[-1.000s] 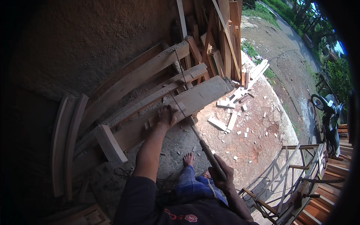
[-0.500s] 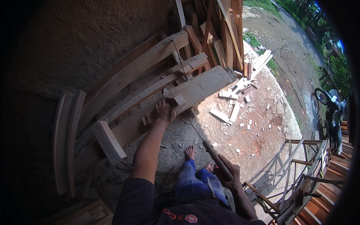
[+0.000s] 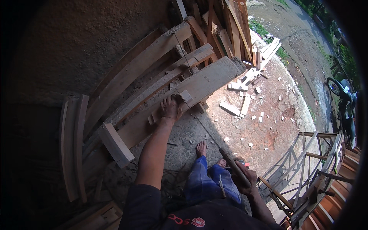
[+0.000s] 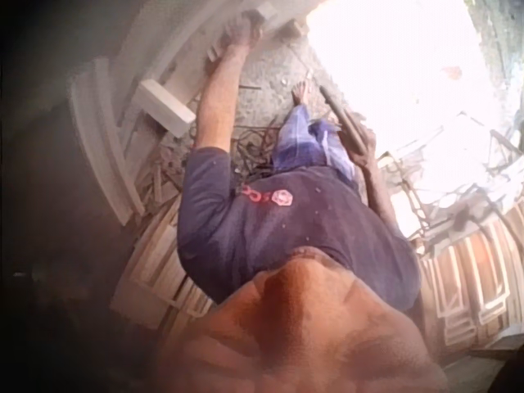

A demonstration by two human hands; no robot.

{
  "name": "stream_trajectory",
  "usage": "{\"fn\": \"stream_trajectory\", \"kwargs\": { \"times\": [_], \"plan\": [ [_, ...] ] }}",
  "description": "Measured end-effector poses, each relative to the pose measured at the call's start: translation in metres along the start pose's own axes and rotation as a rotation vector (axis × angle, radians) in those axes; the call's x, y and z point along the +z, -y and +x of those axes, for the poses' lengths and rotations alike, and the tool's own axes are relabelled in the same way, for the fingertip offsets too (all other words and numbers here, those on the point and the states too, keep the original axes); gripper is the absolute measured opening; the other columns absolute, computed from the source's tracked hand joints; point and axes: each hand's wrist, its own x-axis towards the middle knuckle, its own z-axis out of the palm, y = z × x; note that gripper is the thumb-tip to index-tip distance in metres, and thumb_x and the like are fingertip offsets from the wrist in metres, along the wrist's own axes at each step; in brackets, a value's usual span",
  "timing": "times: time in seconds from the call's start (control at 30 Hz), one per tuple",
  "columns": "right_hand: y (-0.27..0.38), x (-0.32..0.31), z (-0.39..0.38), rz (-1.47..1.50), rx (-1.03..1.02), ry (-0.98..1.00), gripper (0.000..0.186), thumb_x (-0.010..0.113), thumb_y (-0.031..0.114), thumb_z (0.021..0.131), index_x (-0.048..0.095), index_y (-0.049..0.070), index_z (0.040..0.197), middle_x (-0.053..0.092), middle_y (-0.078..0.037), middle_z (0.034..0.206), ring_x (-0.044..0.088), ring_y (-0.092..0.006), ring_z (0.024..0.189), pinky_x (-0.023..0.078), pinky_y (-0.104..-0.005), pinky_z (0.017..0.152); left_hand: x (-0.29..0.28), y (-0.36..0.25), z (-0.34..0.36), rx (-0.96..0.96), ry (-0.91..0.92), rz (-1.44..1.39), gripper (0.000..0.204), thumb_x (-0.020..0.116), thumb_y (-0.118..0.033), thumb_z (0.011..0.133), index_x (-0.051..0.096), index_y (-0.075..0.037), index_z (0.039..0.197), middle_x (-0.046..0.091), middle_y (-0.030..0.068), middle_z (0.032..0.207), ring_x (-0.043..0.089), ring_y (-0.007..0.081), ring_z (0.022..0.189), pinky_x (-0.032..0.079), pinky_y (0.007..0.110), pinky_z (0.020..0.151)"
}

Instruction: The person uses a hand saw to cut a piece of wood clamped on a workbench. They repeatedly saw through the wood, pause to reposition the piece, and continue cutting until a section is separated.

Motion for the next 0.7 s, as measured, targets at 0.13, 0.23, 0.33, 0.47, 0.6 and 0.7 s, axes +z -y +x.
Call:
{"fn": "stream_trajectory", "kwargs": {
  "times": [0.13,0.23,0.33,0.47,0.6,0.7],
  "plan": [
    [0.007,0.033,0.086,0.118,0.152,0.083,0.059,0.075,0.013,0.082,0.055,0.007,0.138,0.071,-0.016,0.108,0.073,-0.0255,0.085,0.055,-0.0332,0.075,0.008,0.001,-0.004,0.01,-0.087,0.081,0.065,0.069,-0.031,0.075,0.048,-0.002,0.128,0.052,0.0181,0.124,0.052,0.0362,0.117,0.042,0.05,0.098],
    [-0.004,0.068,0.114,0.195,0.097,0.042,0.06,0.074,0.012,0.084,0.053,0.008,0.14,0.072,-0.015,0.104,0.07,-0.0207,0.084,0.053,-0.0307,0.076,0.017,-0.002,0.001,0.013,-0.112,0.101,0.063,0.07,-0.032,0.075,0.049,-0.003,0.127,0.052,0.018,0.123,0.052,0.0357,0.117,0.042,0.051,0.098],
    [-0.014,0.054,0.072,0.223,0.029,-0.052,0.058,0.073,0.011,0.085,0.054,0.007,0.14,0.073,-0.012,0.098,0.069,-0.0161,0.084,0.053,-0.0294,0.076,0.017,0.006,0.001,0.004,-0.087,0.088,0.062,0.07,-0.033,0.076,0.049,-0.003,0.126,0.052,0.0178,0.124,0.051,0.0352,0.117,0.042,0.05,0.098],
    [0.001,-0.005,-0.02,-0.064,-0.002,0.002,0.056,0.073,0.01,0.083,0.055,0.006,0.137,0.073,-0.014,0.108,0.073,-0.0229,0.091,0.055,-0.0321,0.077,0.002,0.002,0.005,0.009,-0.023,-0.023,0.062,0.07,-0.032,0.077,0.049,-0.004,0.128,0.052,0.0172,0.124,0.05,0.035,0.119,0.041,0.051,0.1],
    [-0.016,0.035,0.036,0.044,0.022,0.006,0.057,0.072,0.008,0.083,0.055,0.007,0.137,0.072,-0.017,0.11,0.074,-0.0268,0.09,0.055,-0.0319,0.074,0.008,-0.004,-0.004,-0.01,-0.002,0.048,0.062,0.071,-0.033,0.076,0.049,-0.007,0.128,0.051,0.0152,0.122,0.049,0.034,0.121,0.041,0.051,0.101],
    [-0.014,0.07,0.113,0.184,0.014,-0.01,0.057,0.073,0.008,0.084,0.055,0.007,0.138,0.071,-0.018,0.108,0.073,-0.025,0.088,0.055,-0.0324,0.075,0.003,0.006,0.005,-0.031,-0.036,0.078,0.062,0.072,-0.034,0.076,0.05,-0.008,0.128,0.051,0.0146,0.124,0.049,0.0333,0.121,0.042,0.051,0.101]
  ]
}}
